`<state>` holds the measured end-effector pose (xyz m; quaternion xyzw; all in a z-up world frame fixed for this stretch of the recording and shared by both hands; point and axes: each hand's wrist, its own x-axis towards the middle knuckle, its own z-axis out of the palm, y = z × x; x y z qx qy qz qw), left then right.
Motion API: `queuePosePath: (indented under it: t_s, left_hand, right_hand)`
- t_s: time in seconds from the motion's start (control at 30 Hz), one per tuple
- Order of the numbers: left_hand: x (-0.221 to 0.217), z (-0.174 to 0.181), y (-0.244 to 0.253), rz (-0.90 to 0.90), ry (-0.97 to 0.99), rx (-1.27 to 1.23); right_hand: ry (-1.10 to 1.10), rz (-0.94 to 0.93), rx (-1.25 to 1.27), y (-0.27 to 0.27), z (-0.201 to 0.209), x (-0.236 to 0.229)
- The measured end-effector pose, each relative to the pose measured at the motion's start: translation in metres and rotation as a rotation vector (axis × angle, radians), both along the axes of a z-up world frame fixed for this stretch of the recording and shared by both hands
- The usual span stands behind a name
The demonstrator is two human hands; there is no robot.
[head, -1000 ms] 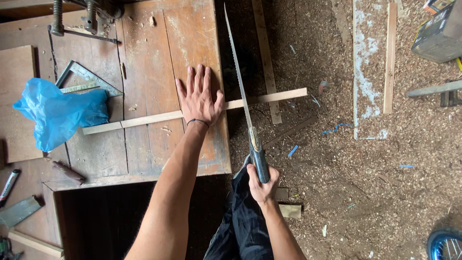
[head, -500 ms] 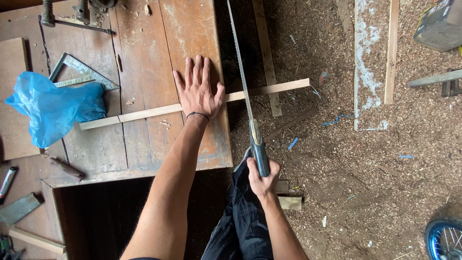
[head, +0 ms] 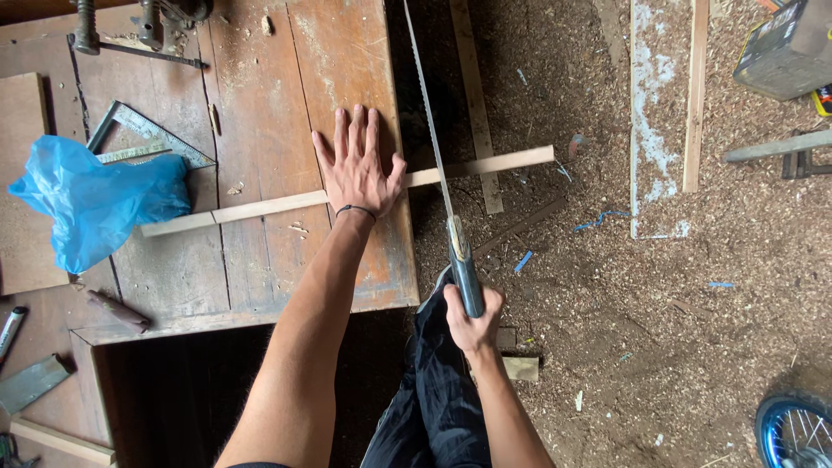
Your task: The person saws a thin wooden strip on a workbench, then marks it with a marker and saws it again. The person uses a hand saw and a marker to cut and mark the wood.
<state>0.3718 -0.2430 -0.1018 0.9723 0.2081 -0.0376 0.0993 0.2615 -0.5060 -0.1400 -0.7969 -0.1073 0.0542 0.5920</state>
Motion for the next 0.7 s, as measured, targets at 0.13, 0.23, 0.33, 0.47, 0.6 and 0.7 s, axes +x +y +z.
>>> queuePosePath:
  t_s: [0.13, 0.23, 0.33, 0.47, 0.6, 0.7]
  left_hand:
    - [-0.001, -0.005, 0.000, -0.031, -0.009, 0.064]
    - [-0.004, -0.005, 0.005, -0.152, -0.129, 0.047]
    - [-0.014, -0.004, 0.011, -0.365, -0.083, 0.017]
    - [-0.016, -0.005, 0.010, -0.477, 0.016, -0.017]
    - [-0.014, -0.010, 0.010, -0.473, -0.002, -0.051]
    - [-0.016, -0.009, 0.011, -0.476, 0.006, -0.046]
  right_hand:
    - [0.029, -0.007, 0.005, -0.009, 0.008, -0.008]
    - [0.007, -0.007, -0.017, -0.010, 0.012, -0.008]
    - [0.033, -0.025, -0.014, -0.007, 0.017, -0.008]
    - [0.002, -0.023, -0.002, -0.003, 0.019, -0.002]
    - [0.030, -0.019, -0.005, -0.005, 0.017, -0.003]
    - [0.037, -0.016, -0.002, -0.007, 0.018, -0.010]
